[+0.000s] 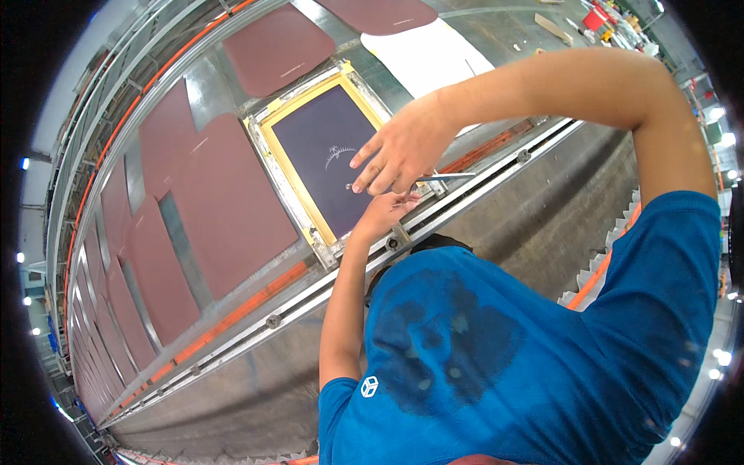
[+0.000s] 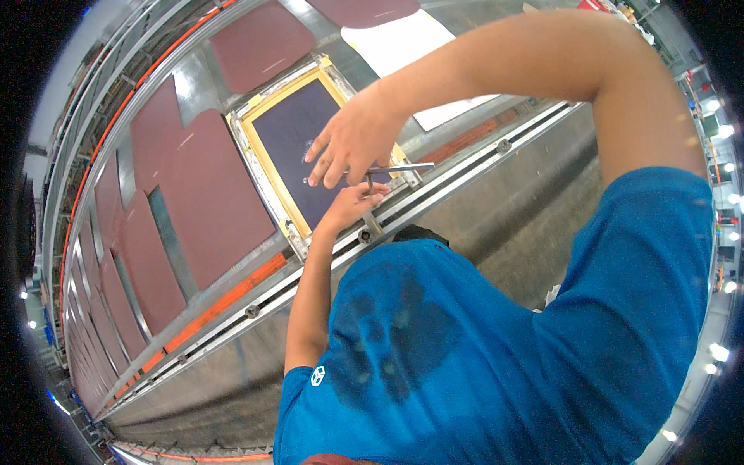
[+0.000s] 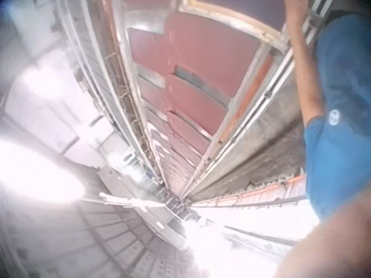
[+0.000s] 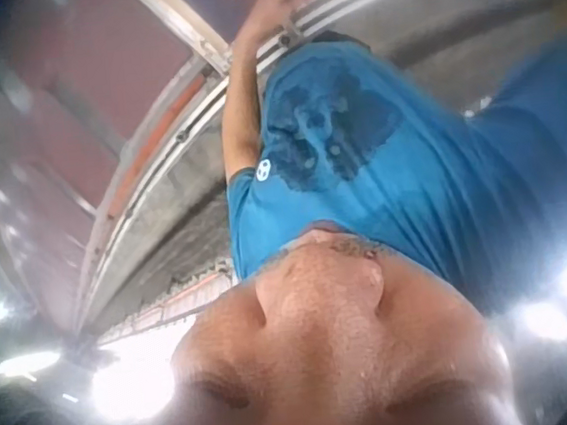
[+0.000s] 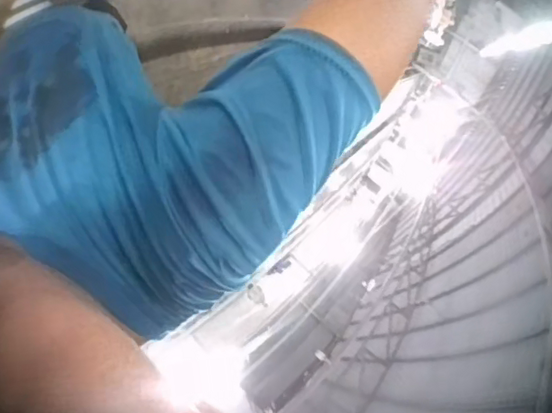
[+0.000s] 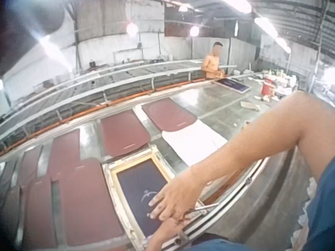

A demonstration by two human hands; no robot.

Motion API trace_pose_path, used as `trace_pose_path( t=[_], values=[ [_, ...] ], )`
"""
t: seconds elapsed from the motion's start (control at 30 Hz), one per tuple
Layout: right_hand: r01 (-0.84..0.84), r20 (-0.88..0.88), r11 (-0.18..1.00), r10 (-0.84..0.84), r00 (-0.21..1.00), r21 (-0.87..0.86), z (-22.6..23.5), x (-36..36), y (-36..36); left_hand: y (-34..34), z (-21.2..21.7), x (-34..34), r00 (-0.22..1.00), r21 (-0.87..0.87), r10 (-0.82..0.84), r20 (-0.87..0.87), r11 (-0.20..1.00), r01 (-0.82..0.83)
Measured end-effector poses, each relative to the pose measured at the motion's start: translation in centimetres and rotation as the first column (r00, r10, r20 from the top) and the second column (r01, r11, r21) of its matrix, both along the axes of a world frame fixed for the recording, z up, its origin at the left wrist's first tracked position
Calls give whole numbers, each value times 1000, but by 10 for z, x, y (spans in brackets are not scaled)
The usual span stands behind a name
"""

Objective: The person assembles a rectangular frame by applying tape to a purple panel, aligning it with a metal frame, and securing it with a screwdriver. The person repeatedly adjusts the frame and uses a metal bar to tighten components.

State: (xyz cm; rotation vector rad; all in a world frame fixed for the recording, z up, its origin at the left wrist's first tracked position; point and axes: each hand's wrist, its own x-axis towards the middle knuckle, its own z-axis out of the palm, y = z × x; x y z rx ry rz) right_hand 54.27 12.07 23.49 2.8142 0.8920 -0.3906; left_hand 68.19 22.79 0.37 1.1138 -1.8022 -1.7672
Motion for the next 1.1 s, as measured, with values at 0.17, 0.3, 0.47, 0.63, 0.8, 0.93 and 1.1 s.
trace_pose_path(
  t=[0.17, 0.3, 0.47, 0.63, 0.8, 0.93, 1.1],
  values=[
    [-110, -44, 992, 107, 993, -58, 4, 16, 1, 35, -74, 23, 920, -417, 139, 367, 908, 29],
    [-155, -40, 987, 156, 987, 40, -21, 25, 4, 51, -59, 11, 794, -450, 286, 537, 893, -18],
    [61, -41, 997, -59, 997, 55, -36, 15, -7, 64, -77, 22, 772, -487, 363, 521, 870, -81],
    [704, 206, 670, -743, 637, 237, -69, -61, 27, 68, -80, 19, 813, -549, 412, 412, 824, -139],
    [930, 290, -7, -949, -122, 368, -72, -65, 94, 72, -79, 19, 809, -526, 408, 424, 838, -147],
    [855, 282, -237, -875, -395, 462, -81, -52, 121, 73, -85, 17, 805, -524, 409, 430, 839, -146],
    [926, 109, -111, -981, -160, 362, -68, -83, 104, 62, -75, 2, 811, -560, 374, 451, 826, -70]
  ],
)
